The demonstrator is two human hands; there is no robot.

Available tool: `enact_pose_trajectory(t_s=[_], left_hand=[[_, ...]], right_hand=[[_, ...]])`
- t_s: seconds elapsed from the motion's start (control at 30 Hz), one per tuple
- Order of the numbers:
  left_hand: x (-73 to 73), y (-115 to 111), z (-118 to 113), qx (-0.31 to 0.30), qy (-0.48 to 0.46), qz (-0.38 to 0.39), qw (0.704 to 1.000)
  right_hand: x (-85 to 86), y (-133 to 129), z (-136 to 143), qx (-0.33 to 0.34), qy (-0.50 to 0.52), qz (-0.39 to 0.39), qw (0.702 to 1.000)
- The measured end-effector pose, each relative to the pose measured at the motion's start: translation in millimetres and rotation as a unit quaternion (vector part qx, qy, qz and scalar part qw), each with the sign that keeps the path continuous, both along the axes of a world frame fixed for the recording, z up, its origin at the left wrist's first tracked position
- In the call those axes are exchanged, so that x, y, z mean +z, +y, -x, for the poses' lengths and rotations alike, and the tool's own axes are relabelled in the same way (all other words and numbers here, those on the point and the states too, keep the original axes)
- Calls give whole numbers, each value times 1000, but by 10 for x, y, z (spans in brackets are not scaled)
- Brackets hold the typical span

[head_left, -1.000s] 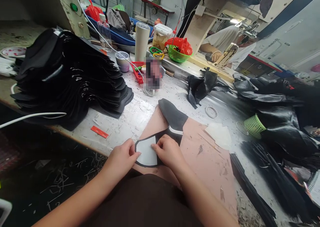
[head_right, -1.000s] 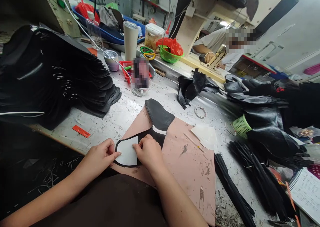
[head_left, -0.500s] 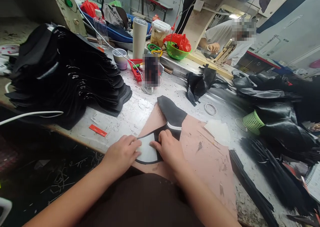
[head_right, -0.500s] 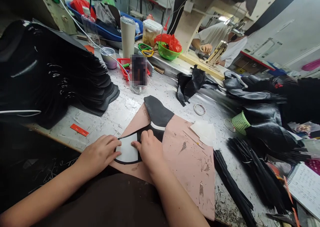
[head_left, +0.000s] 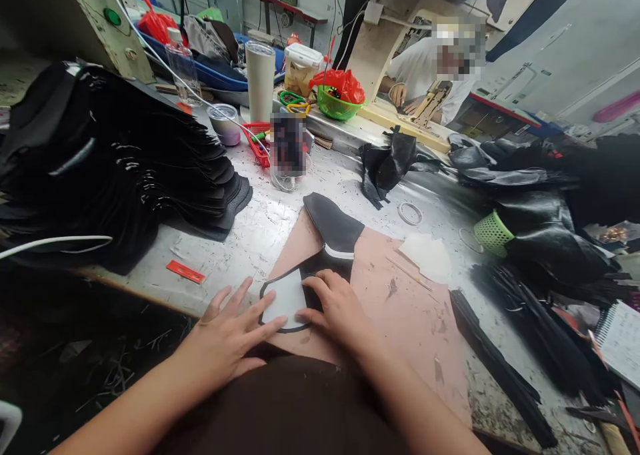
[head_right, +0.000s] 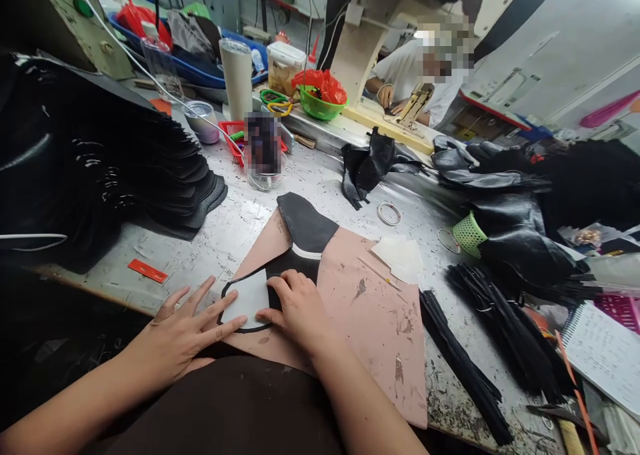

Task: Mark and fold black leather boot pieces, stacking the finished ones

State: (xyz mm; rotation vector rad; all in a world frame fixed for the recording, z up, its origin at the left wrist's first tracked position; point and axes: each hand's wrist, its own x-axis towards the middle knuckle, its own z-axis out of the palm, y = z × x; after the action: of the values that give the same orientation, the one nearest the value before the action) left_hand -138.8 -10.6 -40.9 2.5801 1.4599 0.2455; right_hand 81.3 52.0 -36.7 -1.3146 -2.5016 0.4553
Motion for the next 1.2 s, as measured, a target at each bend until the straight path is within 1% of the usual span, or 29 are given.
enact_pose_trajectory(t_s=[0.1, 0.17, 0.23, 0.27, 0.3, 0.33, 0.37, 0.4, 0.47, 0.5, 0.53, 0.57, 0.6, 0.63, 0.67, 0.73, 0.8, 0.87, 0.93, 1.0, 1.1, 1.2], left_hand=[[-25, 46, 50, -29, -8, -42, 999], [-55, 106, 61, -35, -30, -85, 995], [-93, 187, 87, -37, -50, -123, 990], [-108, 236, 112, -35, -62, -144, 987], [-115, 289, 142, -29, -77, -167, 983], [-108, 347, 172, -21, -95, -190, 977], [-84, 407, 194, -9, -113, -214, 970], [-39, 468, 198, 1, -127, -232, 964], [110, 594, 118, -10, -138, -261, 955], [205, 659, 21, -26, -133, -269, 954], [306, 725, -116, -61, -124, -276, 951], [404, 791, -293, -83, -111, -272, 952], [490, 857, -502, -84, -106, -259, 957], [558, 924, -736, -99, -95, -233, 963], [603, 992, -984, -129, -76, -198, 969], [621, 1141, -1478, -183, -5, -89, 979], [564, 1314, -1911, -212, 26, -62, 975], [484, 1495, -2239, -208, 53, -45, 976], [423, 1648, -2459, -189, 79, -23, 979], [391, 1739, -2597, -176, 103, 1, 979], [370, 1758, -2727, -167, 129, 31, 977], [350, 1715, -2833, -147, 142, 52, 977]], right_hand=[[112, -31, -19, 22, 6, 23, 999], [190, -51, -46, 38, 10, 17, 999], [253, -20, -144, 41, 28, 7, 999], [279, 19, -241, 13, 38, 0, 999], [304, 69, -373, -38, 42, -10, 998], [328, 128, -540, -107, 40, -21, 993], [348, 193, -734, -194, 27, -32, 980], [362, 264, -943, -262, 12, -42, 964], [364, 419, -1349, -334, -11, -50, 941], [350, 501, -1520, -355, -22, -48, 934], [329, 583, -1659, -364, -32, -42, 930], [303, 663, -1763, -366, -43, -34, 929], [274, 738, -1834, -362, -54, -24, 930], [246, 807, -1876, -355, -65, -15, 933], [221, 870, -1896, -347, -76, -8, 935], [186, 983, -1898, -335, -100, -3, 937], [176, 1083, -1881, -323, -126, -7, 938], [194, 1170, -1864, -301, -150, -14, 942], [237, 1233, -1853, -279, -174, -19, 944], [295, 1263, -1853, -271, -194, -28, 943], [375, 1258, -1876, -290, -208, -37, 933], [412, 1250, -1914, -332, -200, -24, 922]])
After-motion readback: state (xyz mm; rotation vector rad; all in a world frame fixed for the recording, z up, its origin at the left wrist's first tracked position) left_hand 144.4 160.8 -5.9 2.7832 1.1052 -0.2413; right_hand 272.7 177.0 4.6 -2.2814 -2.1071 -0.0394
